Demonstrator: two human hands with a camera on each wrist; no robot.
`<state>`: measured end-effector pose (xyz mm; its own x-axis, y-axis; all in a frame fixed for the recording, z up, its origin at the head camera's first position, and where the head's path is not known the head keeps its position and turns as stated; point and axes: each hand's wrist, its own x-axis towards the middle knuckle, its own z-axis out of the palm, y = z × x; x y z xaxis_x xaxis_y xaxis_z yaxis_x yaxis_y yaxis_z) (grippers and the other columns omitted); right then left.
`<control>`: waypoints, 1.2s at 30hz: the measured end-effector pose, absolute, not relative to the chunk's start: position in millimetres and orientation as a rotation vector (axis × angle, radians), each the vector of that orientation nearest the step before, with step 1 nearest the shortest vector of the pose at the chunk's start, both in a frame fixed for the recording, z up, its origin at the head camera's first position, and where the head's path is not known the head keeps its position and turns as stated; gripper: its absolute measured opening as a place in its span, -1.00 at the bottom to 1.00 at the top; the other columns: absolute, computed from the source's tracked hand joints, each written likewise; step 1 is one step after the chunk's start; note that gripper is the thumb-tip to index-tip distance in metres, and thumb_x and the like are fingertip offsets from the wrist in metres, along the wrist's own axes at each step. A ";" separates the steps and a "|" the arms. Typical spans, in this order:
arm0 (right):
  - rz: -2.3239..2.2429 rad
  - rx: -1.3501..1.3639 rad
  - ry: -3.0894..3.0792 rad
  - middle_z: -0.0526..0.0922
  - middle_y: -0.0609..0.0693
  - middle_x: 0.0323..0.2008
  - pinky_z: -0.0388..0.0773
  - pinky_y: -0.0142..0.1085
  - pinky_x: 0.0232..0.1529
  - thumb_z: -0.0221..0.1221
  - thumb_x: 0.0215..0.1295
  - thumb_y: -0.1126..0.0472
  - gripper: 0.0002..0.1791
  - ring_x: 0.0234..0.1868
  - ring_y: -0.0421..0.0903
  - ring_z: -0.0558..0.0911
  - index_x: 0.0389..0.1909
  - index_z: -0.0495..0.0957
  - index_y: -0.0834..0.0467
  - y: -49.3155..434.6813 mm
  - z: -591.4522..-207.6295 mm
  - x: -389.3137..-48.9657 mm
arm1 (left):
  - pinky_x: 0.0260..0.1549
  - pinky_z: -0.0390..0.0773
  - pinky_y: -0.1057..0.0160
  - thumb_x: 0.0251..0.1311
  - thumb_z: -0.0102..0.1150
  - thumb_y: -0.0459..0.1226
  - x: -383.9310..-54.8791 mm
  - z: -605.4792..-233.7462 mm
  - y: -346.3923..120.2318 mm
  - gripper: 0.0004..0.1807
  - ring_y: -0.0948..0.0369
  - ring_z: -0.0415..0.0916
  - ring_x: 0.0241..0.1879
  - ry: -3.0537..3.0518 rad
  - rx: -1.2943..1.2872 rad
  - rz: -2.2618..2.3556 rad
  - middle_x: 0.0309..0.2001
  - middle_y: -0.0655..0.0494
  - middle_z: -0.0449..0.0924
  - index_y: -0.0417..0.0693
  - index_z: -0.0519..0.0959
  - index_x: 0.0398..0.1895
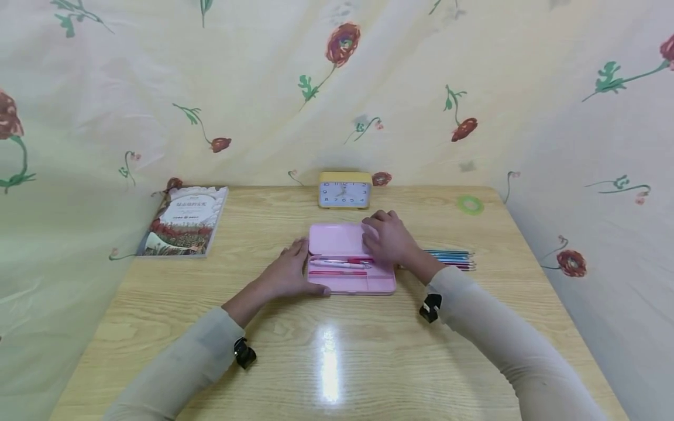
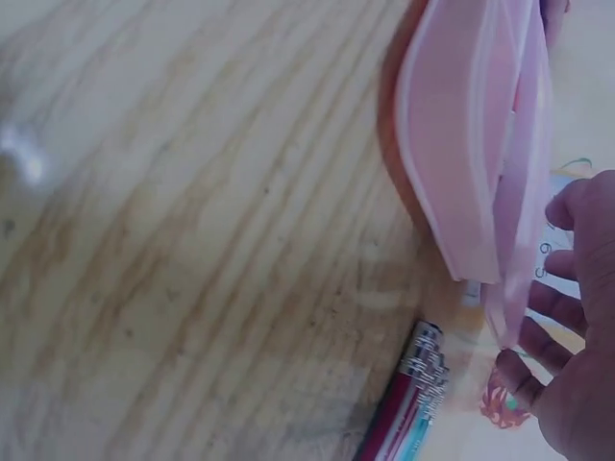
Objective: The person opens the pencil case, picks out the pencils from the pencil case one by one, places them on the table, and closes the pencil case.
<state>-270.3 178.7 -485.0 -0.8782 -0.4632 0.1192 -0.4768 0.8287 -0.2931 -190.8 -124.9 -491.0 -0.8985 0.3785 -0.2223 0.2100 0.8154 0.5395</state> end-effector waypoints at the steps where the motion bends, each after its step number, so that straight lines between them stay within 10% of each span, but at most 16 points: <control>1: 0.505 0.758 -2.941 0.64 0.25 0.30 0.53 0.17 0.38 0.25 0.58 0.04 -0.49 0.31 0.26 0.55 0.39 0.65 0.21 179.0 -483.8 -270.4 | 0.78 -0.01 -0.21 -0.03 0.59 0.46 -190.9 -491.5 -125.0 0.67 -0.23 -0.18 0.81 2.679 0.434 0.749 0.84 -0.20 -0.24 -0.25 -0.20 0.83; 15: 0.594 1.022 -2.533 0.70 0.04 -0.14 0.43 0.06 -0.02 0.37 0.49 0.03 -0.73 -0.09 0.06 0.58 -0.04 0.87 0.12 169.7 -454.0 -219.6 | 0.76 0.01 -0.26 -0.05 0.62 0.43 -188.1 -490.8 -128.1 0.65 -0.27 -0.18 0.80 2.685 0.446 0.779 0.84 -0.18 -0.25 -0.22 -0.16 0.83; 20: 0.219 1.216 -2.678 0.81 0.09 0.19 0.65 0.23 0.17 0.25 0.59 -0.18 -0.48 0.21 0.13 0.75 0.33 0.74 0.05 160.7 -461.1 -197.3 | 0.76 0.04 -0.26 -0.01 0.59 0.44 -188.8 -490.5 -128.0 0.63 -0.27 -0.17 0.80 2.693 0.457 0.748 0.84 -0.20 -0.23 -0.28 -0.15 0.82; 25: 0.098 1.272 -2.910 0.46 0.21 0.62 0.45 0.40 0.51 0.02 0.68 -0.33 -0.18 0.61 0.27 0.48 0.72 0.32 0.10 152.0 -468.8 -187.4 | 0.75 0.02 -0.31 0.05 0.57 0.43 -190.4 -486.9 -127.8 0.57 -0.22 -0.11 0.81 2.708 0.565 0.744 0.83 -0.22 -0.15 -0.21 -0.13 0.83; 36: 0.032 1.198 -3.029 -0.08 0.26 0.82 -0.01 0.53 0.69 -0.20 0.54 -0.66 0.25 0.83 0.26 -0.03 0.84 -0.25 0.16 143.0 -497.0 -185.1 | 0.72 0.00 -0.42 0.63 0.11 0.19 -179.6 -477.2 -112.1 0.01 -0.25 -0.12 0.80 2.654 0.855 0.696 0.80 -0.27 -0.07 -0.17 -0.05 0.83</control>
<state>-185.1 143.0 -497.0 -0.7236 -0.6829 -0.1002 -0.6807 0.7301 -0.0605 -179.6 -112.1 -477.2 -0.7904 0.6039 -0.1024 0.4759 0.7107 0.5180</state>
